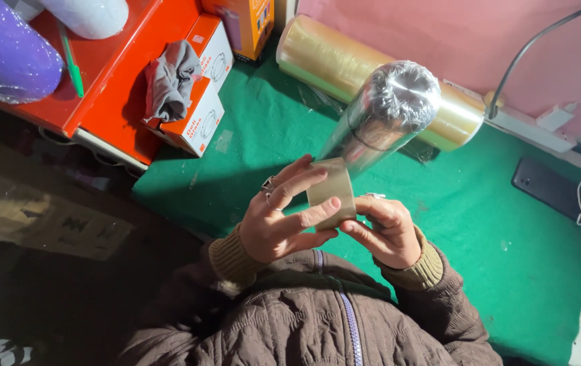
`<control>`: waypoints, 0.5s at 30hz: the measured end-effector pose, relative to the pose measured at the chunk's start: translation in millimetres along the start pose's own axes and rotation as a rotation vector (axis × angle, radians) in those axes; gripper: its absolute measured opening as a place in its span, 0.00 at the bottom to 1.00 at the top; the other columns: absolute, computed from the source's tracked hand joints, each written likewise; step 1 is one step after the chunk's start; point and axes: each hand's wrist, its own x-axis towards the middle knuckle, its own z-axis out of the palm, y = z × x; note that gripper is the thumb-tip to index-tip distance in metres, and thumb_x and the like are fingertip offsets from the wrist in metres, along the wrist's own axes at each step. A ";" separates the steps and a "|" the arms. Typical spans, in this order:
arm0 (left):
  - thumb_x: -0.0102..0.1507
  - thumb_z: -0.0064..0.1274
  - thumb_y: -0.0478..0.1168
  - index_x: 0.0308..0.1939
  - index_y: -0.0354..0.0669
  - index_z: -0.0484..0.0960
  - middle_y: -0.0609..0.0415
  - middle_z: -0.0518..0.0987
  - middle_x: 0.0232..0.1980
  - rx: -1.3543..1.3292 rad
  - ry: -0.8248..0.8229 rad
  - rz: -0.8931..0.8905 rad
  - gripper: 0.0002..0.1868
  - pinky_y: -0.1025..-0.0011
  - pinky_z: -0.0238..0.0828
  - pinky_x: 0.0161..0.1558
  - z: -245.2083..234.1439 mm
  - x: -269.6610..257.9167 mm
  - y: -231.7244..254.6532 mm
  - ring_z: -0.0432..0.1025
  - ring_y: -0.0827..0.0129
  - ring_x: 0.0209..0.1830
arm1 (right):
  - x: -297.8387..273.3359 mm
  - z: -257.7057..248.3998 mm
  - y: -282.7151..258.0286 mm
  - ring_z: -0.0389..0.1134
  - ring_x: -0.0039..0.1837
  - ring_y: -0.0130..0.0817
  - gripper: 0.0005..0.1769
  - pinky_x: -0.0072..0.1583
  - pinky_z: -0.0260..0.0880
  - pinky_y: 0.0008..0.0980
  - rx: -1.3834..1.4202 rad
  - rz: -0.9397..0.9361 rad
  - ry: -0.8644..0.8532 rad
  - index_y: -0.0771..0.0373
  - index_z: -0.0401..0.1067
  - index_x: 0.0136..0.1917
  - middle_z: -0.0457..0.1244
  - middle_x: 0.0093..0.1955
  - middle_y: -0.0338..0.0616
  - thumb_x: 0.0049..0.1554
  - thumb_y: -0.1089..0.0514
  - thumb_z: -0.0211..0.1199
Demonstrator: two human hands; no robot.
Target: Wrapping a metal thermos with plastic stretch film and applying tape for packaging.
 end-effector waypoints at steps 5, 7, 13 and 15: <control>0.60 0.74 0.47 0.63 0.55 0.78 0.46 0.68 0.72 -0.014 -0.008 0.094 0.30 0.50 0.71 0.73 -5.9 1.7 -2.8 0.65 0.41 0.75 | -4.6 6.1 -9.9 0.73 0.52 0.34 0.11 0.53 0.70 0.31 0.026 0.048 0.020 0.66 0.74 0.58 0.71 0.50 0.45 0.63 0.63 0.62; 0.59 0.75 0.49 0.65 0.52 0.76 0.46 0.68 0.72 -0.065 -0.007 0.066 0.34 0.49 0.70 0.74 -7.7 2.4 -3.5 0.66 0.44 0.75 | -11.4 14.8 -8.8 0.71 0.56 0.34 0.12 0.58 0.70 0.32 0.213 0.088 0.059 0.67 0.73 0.60 0.69 0.53 0.46 0.64 0.63 0.61; 0.51 0.76 0.55 0.72 0.33 0.64 0.38 0.68 0.72 -0.230 -0.071 -0.235 0.54 0.57 0.73 0.66 -10.6 -1.4 -3.3 0.70 0.48 0.70 | -38.6 29.0 7.8 0.70 0.58 0.35 0.13 0.61 0.69 0.32 0.279 0.170 0.142 0.70 0.73 0.62 0.69 0.56 0.48 0.64 0.64 0.63; 0.51 0.76 0.54 0.73 0.32 0.64 0.40 0.70 0.72 -0.318 -0.110 -0.333 0.56 0.63 0.78 0.64 -10.8 -4.1 -4.9 0.73 0.52 0.68 | -31.3 32.8 -4.7 0.72 0.56 0.37 0.13 0.60 0.71 0.33 0.144 0.206 0.162 0.69 0.75 0.61 0.71 0.54 0.49 0.63 0.64 0.66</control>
